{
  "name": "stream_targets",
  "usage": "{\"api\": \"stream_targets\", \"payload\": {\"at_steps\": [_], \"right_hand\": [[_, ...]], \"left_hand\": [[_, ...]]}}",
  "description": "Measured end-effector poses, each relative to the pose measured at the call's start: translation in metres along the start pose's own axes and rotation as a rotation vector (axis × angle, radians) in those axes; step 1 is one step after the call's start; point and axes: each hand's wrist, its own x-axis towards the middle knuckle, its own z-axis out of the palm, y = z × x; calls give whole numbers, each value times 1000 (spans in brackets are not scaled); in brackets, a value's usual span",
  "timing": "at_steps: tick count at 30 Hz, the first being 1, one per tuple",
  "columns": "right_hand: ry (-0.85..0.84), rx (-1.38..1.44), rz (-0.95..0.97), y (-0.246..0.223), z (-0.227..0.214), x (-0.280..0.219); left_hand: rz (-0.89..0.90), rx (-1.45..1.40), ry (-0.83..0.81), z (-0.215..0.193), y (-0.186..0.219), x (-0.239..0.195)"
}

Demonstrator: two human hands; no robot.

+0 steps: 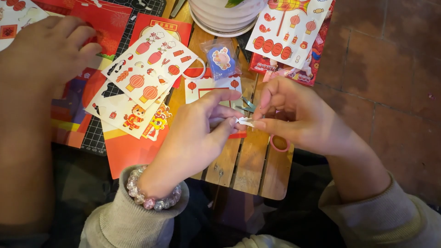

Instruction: The person uses pink scissors to cut out small paper stickers from a sheet. They then peel the backing off the stickers and place them onto a red card.

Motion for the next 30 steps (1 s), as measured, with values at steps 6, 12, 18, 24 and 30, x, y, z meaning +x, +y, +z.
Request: {"api": "stream_targets", "payload": {"at_steps": [6,12,18,24,30], "right_hand": [[-41,55,-38,1,-1,0],[-34,22,-45,5,-3,0],[-30,16,-36,6,-3,0],[-48,59,-39,7,-4,0],[-42,48,-36,6,-4,-1]], "left_hand": [[-5,-49,-6,2,-1,1],[-25,-44,-16,1,-1,1],[-21,-50,-14,2,1,0],[-29,-30,-16,2,2,0],[-38,-17,-17,1,3,0]]}}
